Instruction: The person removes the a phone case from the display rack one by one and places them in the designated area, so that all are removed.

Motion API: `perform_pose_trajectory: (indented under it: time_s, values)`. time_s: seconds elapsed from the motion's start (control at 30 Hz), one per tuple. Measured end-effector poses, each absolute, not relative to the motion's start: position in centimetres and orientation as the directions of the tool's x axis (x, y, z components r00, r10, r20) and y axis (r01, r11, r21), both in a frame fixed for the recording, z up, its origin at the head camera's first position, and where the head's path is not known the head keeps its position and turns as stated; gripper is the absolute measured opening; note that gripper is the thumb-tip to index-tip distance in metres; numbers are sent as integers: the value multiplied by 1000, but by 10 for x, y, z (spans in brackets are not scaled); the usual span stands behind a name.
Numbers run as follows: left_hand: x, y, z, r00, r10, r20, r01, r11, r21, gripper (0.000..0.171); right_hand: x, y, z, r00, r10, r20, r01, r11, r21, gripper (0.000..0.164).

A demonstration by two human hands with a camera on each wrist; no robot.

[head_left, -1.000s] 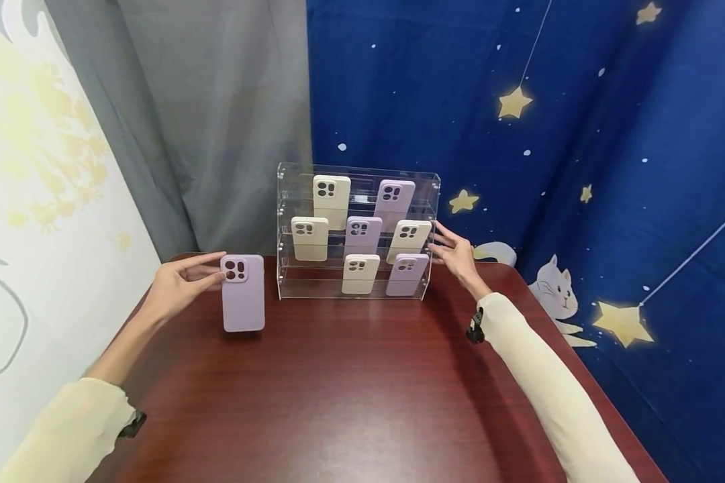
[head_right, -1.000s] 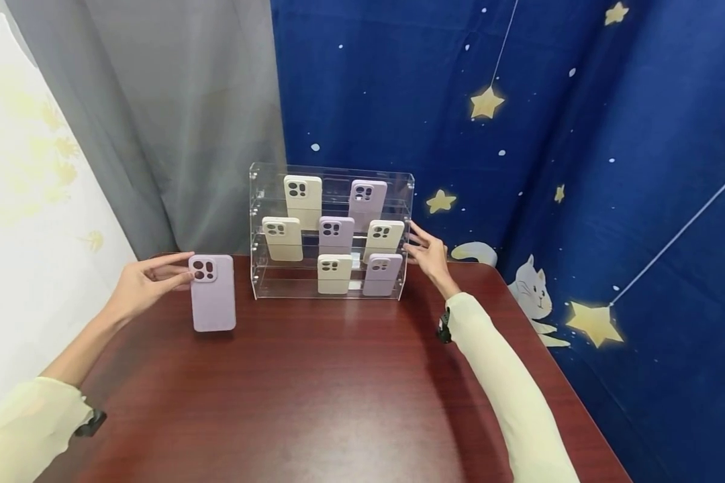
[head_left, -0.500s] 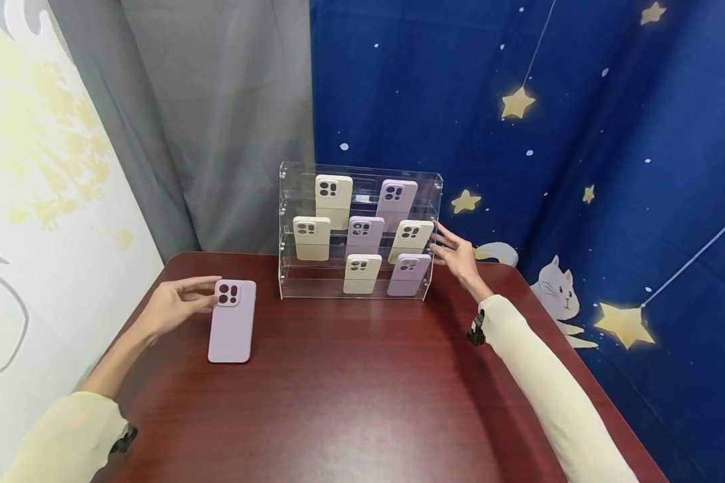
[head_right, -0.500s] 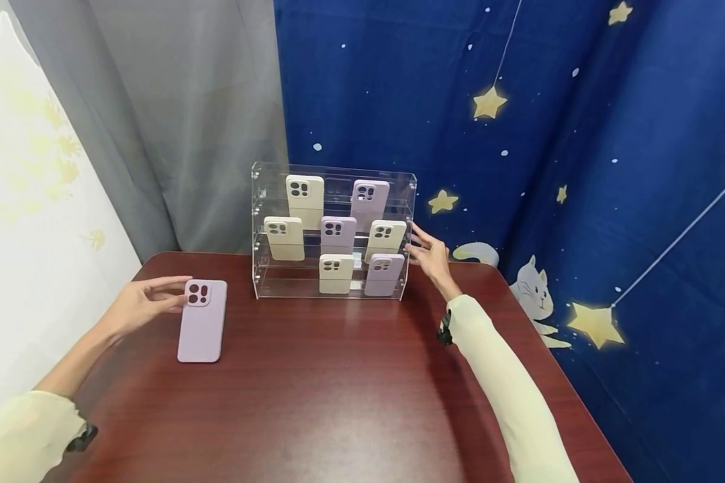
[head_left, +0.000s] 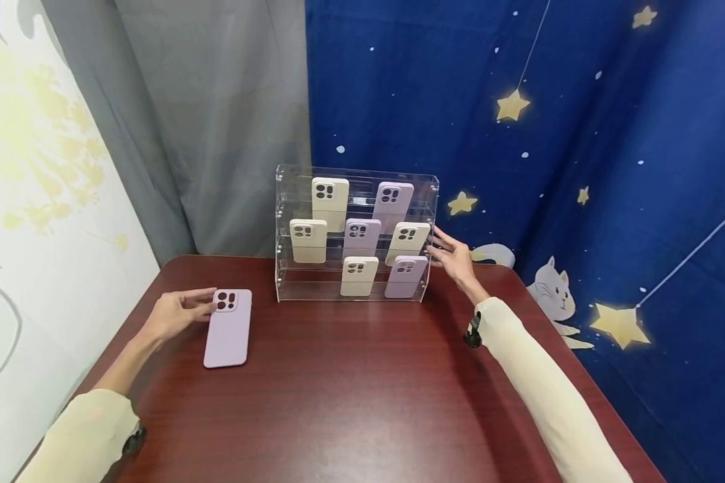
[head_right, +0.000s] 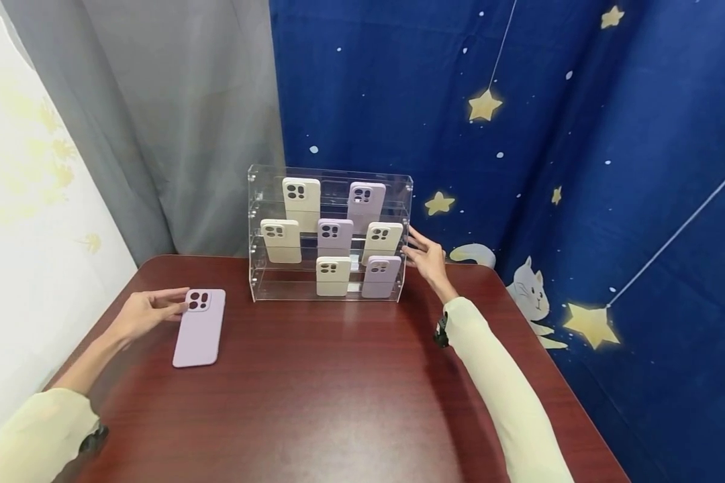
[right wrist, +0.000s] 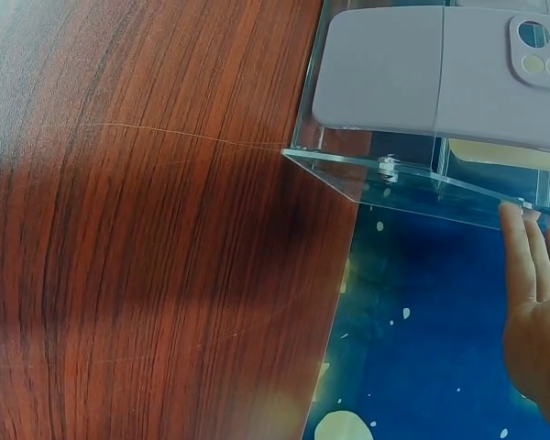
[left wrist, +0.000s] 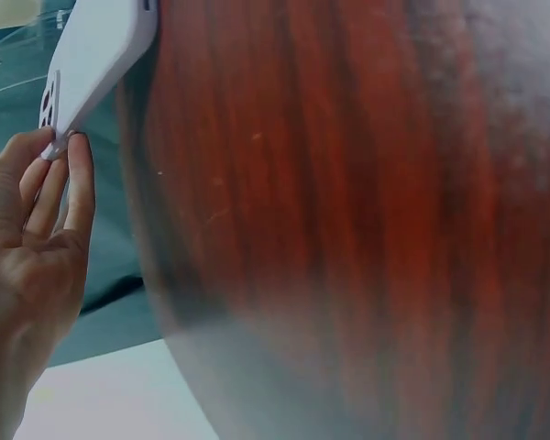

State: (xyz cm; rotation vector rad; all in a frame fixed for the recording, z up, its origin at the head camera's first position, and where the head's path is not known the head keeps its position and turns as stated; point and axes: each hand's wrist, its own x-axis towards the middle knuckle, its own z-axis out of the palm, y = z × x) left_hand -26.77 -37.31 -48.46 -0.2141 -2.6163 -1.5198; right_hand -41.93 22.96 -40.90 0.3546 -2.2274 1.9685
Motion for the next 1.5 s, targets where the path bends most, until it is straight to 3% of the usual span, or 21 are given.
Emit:
perform_pose_trajectory:
  time_s: [0.3, 0.53, 0.87, 1.23, 1.5]
  values:
    - [-264, -373, -497, -992, 45, 120, 126, 531, 838, 51, -402, 221, -392, -961, -106, 256, -267, 111, -957, 62]
    - [-263, -376, -501, -993, 57, 101, 116, 540, 834, 50, -411, 224, -401, -958, -96, 271, -280, 104, -954, 61]
    - [-263, -378, -503, -985, 92, 148, 174, 467, 867, 45, -425, 227, -417, -955, -78, 286, -294, 133, -946, 60]
    - [-266, -375, -489, -977, 87, 193, 204, 626, 753, 46, -424, 230, -416, -957, -51, 287, -291, 156, -944, 59]
    - [-270, -361, -477, -962, 96, 255, 258, 622, 740, 45, -424, 231, -416, -956, -63, 286, -292, 139, -946, 60]
